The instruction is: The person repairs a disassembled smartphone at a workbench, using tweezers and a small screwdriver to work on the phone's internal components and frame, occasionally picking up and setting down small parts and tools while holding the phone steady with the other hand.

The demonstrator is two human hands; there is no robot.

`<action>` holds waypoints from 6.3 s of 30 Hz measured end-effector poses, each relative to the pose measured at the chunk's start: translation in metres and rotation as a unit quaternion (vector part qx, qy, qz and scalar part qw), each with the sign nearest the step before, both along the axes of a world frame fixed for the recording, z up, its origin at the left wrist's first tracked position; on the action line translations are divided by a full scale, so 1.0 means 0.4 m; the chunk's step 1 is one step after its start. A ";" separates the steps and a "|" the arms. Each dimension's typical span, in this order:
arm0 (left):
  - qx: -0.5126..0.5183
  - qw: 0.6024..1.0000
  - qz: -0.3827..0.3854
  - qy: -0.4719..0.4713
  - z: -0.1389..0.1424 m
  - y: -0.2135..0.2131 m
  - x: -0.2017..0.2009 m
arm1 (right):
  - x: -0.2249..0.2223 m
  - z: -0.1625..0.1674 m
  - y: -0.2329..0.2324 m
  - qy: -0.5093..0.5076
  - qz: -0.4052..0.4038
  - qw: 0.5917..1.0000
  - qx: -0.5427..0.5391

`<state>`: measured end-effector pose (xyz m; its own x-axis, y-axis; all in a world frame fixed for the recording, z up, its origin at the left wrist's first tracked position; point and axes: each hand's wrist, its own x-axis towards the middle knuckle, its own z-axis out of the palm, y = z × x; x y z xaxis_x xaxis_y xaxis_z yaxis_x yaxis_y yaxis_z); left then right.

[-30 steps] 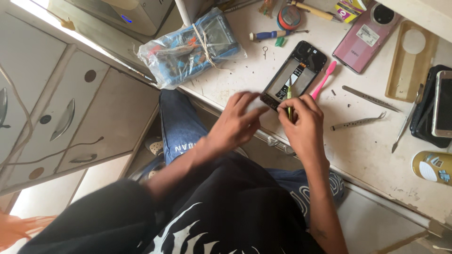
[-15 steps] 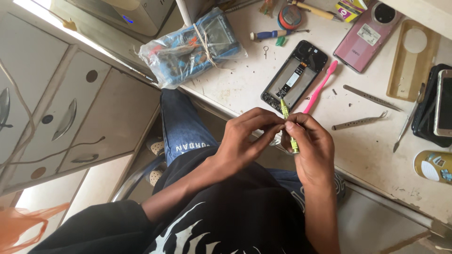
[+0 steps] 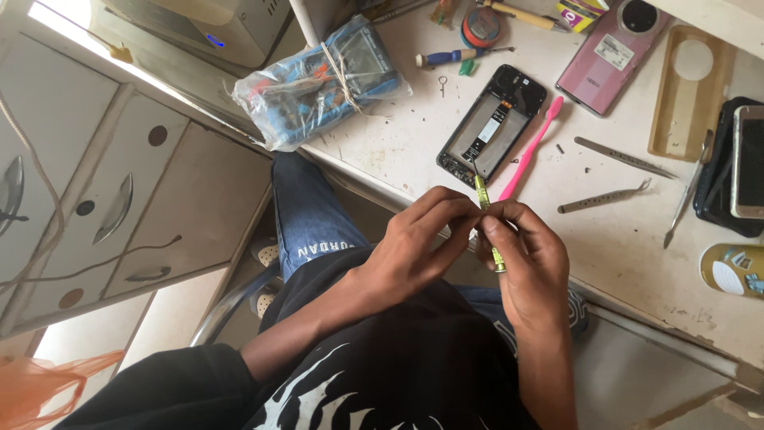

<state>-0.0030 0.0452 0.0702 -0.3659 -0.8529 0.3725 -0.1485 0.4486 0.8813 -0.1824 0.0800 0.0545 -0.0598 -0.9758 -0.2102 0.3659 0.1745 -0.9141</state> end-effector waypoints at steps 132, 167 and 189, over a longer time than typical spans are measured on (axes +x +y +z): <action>0.750 0.389 0.143 0.515 -0.318 -0.107 -0.163 | 0.021 0.130 -0.070 0.588 0.058 0.801 -0.097; 0.686 0.613 0.029 0.391 -0.201 -0.057 -0.020 | 0.017 0.168 -0.183 0.609 0.182 0.772 -0.020; -0.005 0.918 -0.117 -0.379 -0.114 -0.176 0.045 | -0.001 0.114 -0.148 0.597 0.129 0.790 -0.055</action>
<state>0.0149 -0.0253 0.0245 -0.6956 -0.7161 -0.0586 -0.6167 0.5532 0.5600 -0.1826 0.0206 0.1000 0.0526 -0.9964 -0.0667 -0.8025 -0.0025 -0.5967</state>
